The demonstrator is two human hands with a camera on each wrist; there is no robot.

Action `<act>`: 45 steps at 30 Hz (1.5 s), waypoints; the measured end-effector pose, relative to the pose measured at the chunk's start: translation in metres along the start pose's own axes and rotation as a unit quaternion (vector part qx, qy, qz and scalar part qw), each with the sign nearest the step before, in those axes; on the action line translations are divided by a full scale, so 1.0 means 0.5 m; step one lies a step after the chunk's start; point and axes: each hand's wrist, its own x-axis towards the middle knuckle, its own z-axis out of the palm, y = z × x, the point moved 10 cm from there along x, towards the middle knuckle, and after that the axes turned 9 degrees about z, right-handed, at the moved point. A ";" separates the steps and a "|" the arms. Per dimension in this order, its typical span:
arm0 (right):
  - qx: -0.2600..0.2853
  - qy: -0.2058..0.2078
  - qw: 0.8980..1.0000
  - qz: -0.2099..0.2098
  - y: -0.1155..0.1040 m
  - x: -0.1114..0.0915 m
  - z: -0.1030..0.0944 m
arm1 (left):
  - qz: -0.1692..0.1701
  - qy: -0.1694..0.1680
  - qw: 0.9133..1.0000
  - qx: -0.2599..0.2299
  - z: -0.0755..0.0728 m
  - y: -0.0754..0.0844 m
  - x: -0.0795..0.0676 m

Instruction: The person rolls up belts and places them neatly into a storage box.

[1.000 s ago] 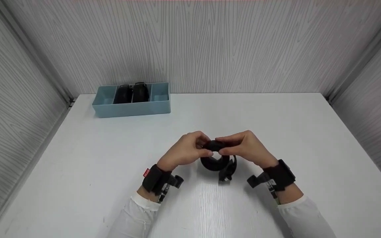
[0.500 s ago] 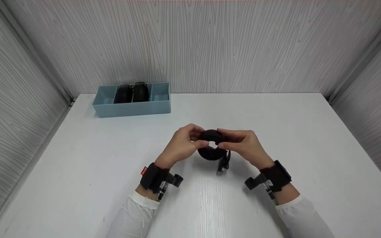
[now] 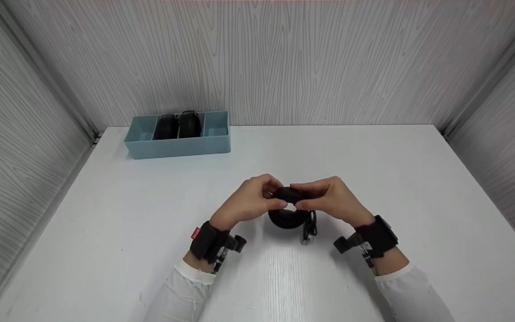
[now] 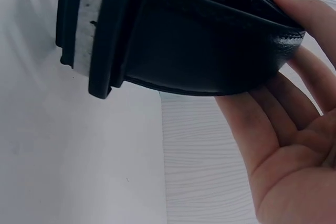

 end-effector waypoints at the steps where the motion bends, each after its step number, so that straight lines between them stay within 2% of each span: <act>1: -0.003 -0.002 1.000 0.001 -0.001 0.000 0.001 | 0.001 -0.001 1.000 0.004 0.000 0.001 0.000; 4: 0.001 0.001 1.000 0.001 -0.001 0.000 0.002 | 0.004 0.009 1.000 0.003 -0.002 0.003 -0.001; 7: 0.017 0.015 1.000 -0.006 -0.002 0.003 0.001 | 0.016 0.036 0.999 -0.001 -0.012 0.004 -0.001; 11: 0.034 0.053 0.998 -0.008 0.006 0.008 -0.013 | 0.031 0.094 0.995 -0.006 -0.038 0.009 -0.003; 14: 0.038 0.076 0.996 -0.002 0.015 0.010 -0.026 | 0.035 0.143 0.989 -0.027 -0.064 0.012 -0.007; 18: 0.027 0.070 0.997 0.000 0.019 0.014 -0.028 | 0.040 0.188 0.980 -0.052 -0.090 0.015 -0.012; 23: -0.025 0.054 0.998 0.018 0.023 0.017 -0.025 | 0.043 0.185 0.981 -0.047 -0.093 0.015 -0.011; 26: -0.063 0.063 0.995 0.034 0.029 0.018 -0.029 | 0.038 0.178 0.982 -0.042 -0.089 0.013 -0.011; 31: -0.121 0.066 0.990 0.025 0.026 0.019 -0.017 | 0.041 0.182 0.981 -0.045 -0.087 0.014 -0.010; 40: -0.138 0.056 0.989 -0.005 0.014 0.021 0.025 | 0.066 0.190 0.977 -0.064 -0.081 0.016 -0.009; 45: -0.131 0.048 0.990 -0.013 0.007 0.018 0.024 | 0.063 0.190 0.977 -0.068 -0.079 0.015 -0.007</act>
